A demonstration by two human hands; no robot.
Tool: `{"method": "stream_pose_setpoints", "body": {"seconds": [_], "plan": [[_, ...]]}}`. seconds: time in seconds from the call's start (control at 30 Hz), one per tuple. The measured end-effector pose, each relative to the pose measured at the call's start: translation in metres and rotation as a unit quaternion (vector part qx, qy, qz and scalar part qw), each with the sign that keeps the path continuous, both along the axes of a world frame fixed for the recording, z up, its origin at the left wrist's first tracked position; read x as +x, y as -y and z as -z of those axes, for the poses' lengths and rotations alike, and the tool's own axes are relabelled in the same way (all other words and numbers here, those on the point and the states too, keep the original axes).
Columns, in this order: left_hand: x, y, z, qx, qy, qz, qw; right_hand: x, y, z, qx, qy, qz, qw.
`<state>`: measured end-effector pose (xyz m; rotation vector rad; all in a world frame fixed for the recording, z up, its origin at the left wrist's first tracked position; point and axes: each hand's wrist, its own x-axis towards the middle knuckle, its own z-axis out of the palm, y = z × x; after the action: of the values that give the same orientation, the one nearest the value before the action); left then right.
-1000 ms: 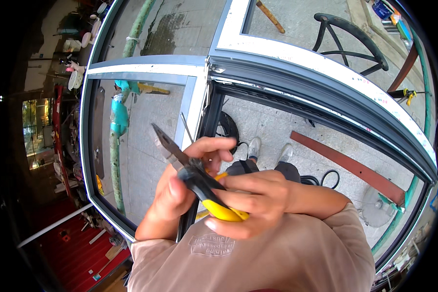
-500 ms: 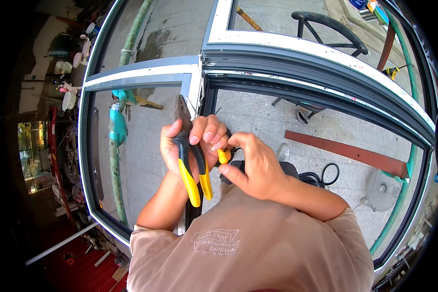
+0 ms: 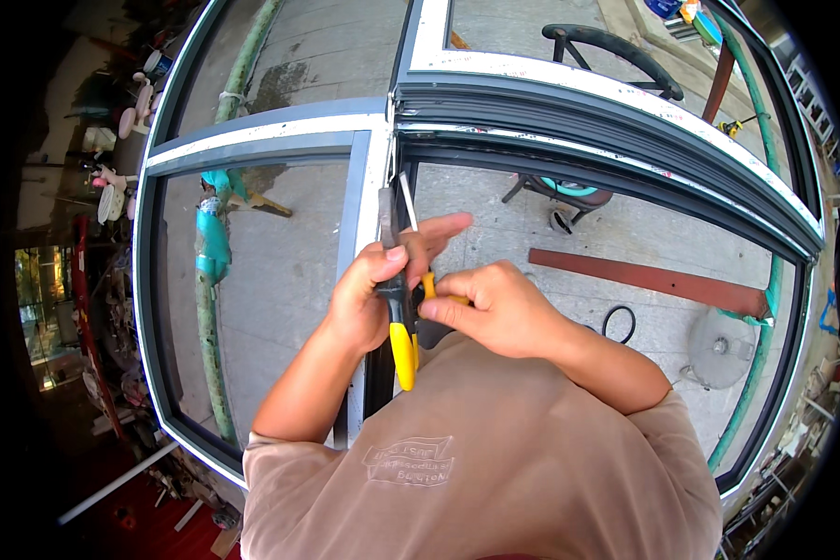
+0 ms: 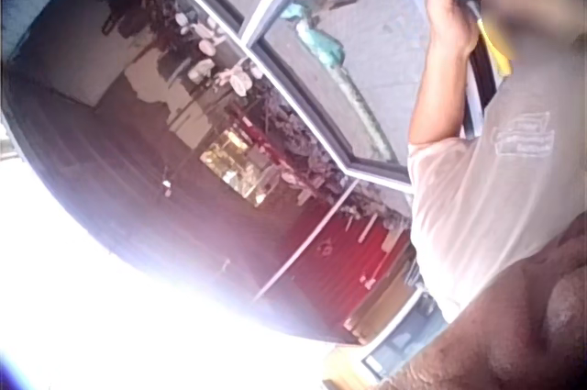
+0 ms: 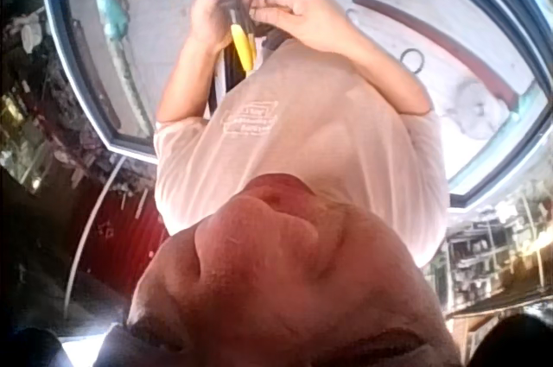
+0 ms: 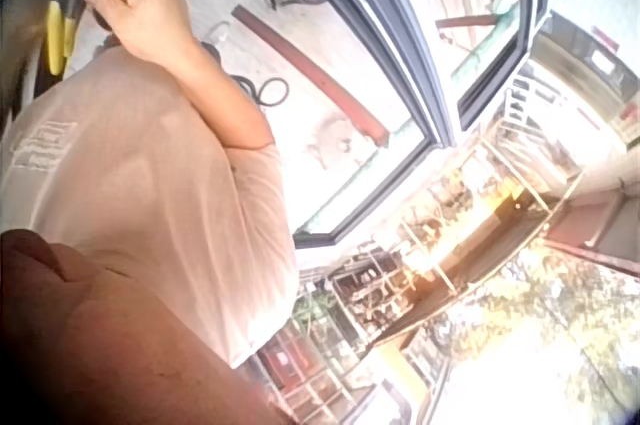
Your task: The person assembles a window frame by using a screwdriver to secure metal components, adjusting the alignment of the tracks, and using pliers to cut or manipulate small wires or gaskets within the frame assembly.
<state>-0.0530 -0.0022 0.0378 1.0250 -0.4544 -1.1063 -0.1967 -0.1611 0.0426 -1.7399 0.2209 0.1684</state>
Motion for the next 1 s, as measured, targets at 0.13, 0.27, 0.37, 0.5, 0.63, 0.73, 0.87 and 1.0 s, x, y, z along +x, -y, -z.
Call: {"method": "stream_pose_setpoints", "body": {"seconds": [0.13, 0.27, 0.37, 0.5, 0.63, 0.73, 0.87, 1.0], "plan": [[0.004, -0.027, -0.006, 0.046, 0.193, -0.087, 0.976, 0.009, 0.011, 0.002, -0.014, -0.059, 0.052, 0.997], [0.009, -0.044, -0.035, 0.096, 0.331, -0.124, 0.930, 0.026, 0.015, 0.009, -0.028, -0.095, 0.046, 0.994], [0.021, -0.040, -0.043, 0.164, 0.378, -0.151, 0.899, 0.037, 0.013, 0.020, -0.023, -0.096, 0.064, 0.993], [0.038, -0.046, -0.039, 0.190, 0.415, -0.170, 0.873, 0.046, 0.014, 0.022, -0.053, -0.103, 0.057, 0.992], [0.048, -0.037, -0.043, 0.237, 0.418, -0.222, 0.849, 0.049, 0.014, 0.028, -0.044, -0.094, 0.056, 0.993], [0.059, -0.032, -0.040, 0.312, 0.453, -0.217, 0.806, 0.046, 0.010, 0.038, -0.038, -0.056, 0.086, 0.994], [0.067, -0.026, -0.033, 0.395, 0.538, -0.161, 0.727, 0.048, 0.005, 0.034, -0.072, -0.080, 0.103, 0.989], [0.065, -0.019, -0.017, 0.392, 0.577, -0.153, 0.700, 0.048, -0.001, 0.042, -0.098, -0.062, 0.111, 0.987]]}}
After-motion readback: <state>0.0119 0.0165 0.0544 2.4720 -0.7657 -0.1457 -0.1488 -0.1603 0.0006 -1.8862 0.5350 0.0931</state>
